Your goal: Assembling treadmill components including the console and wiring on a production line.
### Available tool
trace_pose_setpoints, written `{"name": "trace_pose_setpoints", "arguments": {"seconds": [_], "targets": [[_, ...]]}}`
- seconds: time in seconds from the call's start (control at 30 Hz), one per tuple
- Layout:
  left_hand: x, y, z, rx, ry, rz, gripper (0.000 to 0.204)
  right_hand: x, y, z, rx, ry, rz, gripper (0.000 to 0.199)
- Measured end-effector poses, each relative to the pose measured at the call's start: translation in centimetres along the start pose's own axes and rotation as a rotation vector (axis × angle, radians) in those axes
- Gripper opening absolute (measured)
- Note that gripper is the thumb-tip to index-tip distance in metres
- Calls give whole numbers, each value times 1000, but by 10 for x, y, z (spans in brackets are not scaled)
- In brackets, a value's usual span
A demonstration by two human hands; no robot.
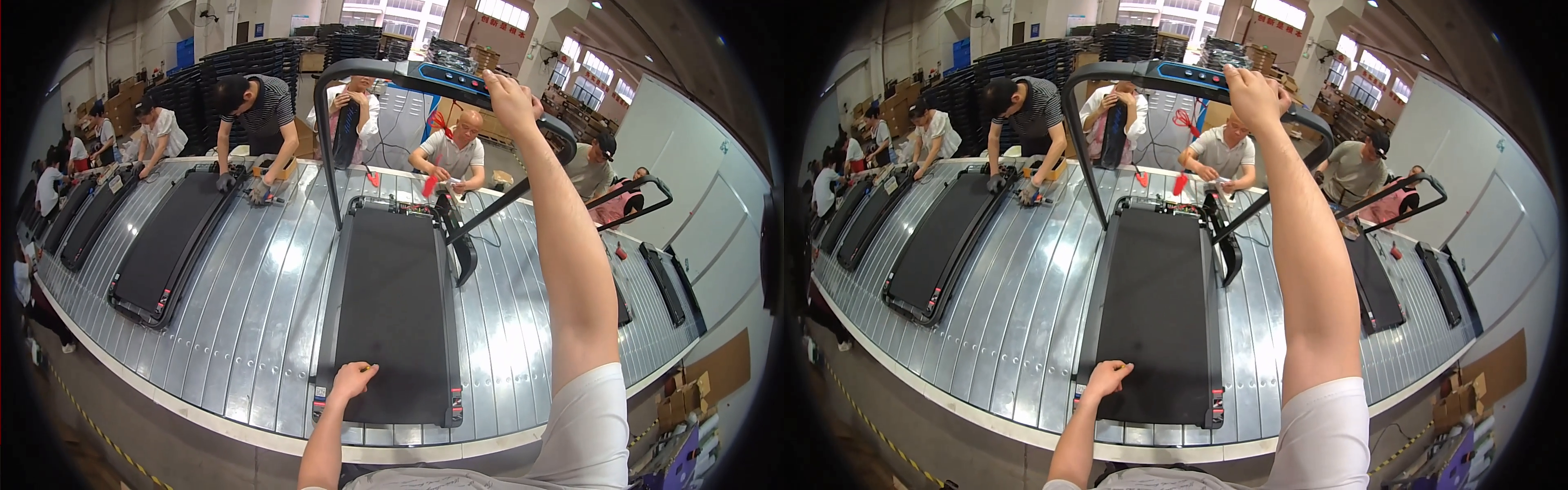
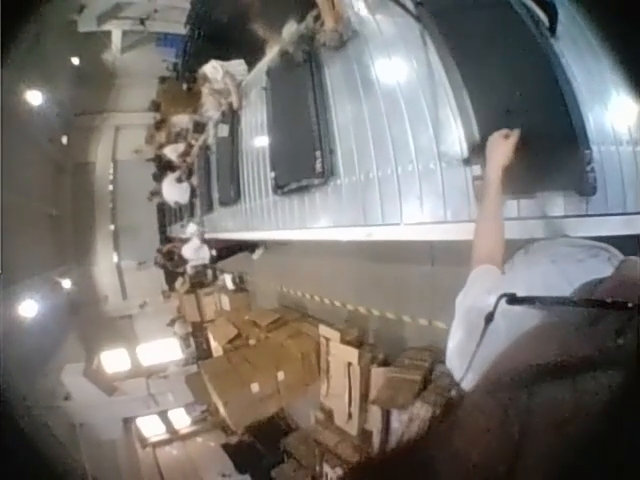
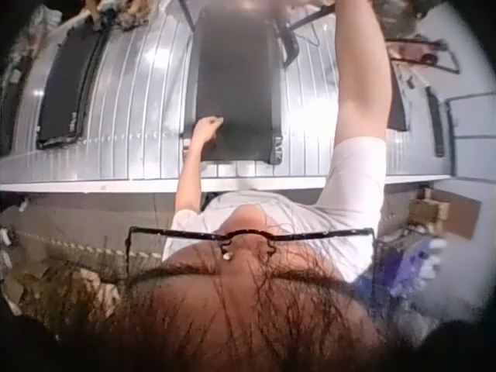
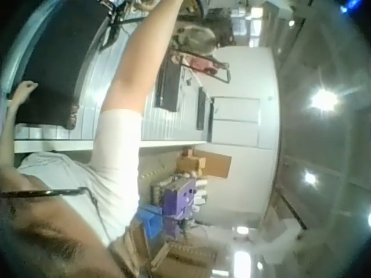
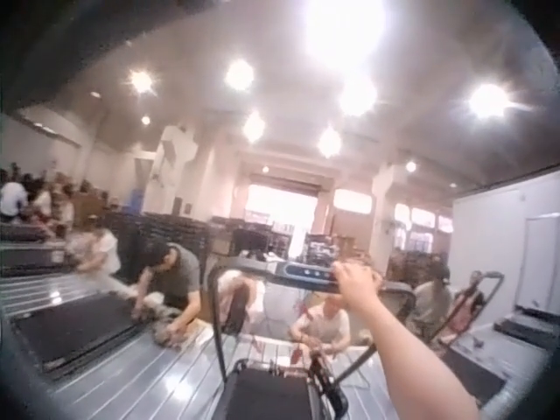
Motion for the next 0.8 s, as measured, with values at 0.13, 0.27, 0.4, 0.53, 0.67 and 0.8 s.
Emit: {"name": "trace_pose_setpoints", "arguments": {"seconds": [0.13, 0.27, 0.4, 0.53, 0.67, 0.8], "targets": [[13, 15, 3, -11, 109, -87, 54, 6, -14, 6, -30, 47, -72, 49], [28, 10, -9, -43, 175, -236, 60, 25, -29, 0, -60, 42, -168, 52], [37, -13, -4, -61, 193, -436, 59, 23, -23, 9, -40, 40, -147, 50], [38, -27, 1, -56, 179, -531, 59, 13, -2, 23, -45, 99, -100, 43], [44, -30, -8, -50, 209, -517, 59, 16, -6, 18, -112, 71, 149, 34], [48, -31, -6, -58, 196, -499, 57, 24, -13, 9, -30, 108, -13, 30]]}}
Point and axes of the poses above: each hand's wrist, its own z-axis towards the middle knuckle, its own x-axis out of the back of the hand, y = z × x, the point moved 3 cm from there along z, towards the middle knuckle, and after that the axes turned 14 degrees about -z, right-handed, at the moved point
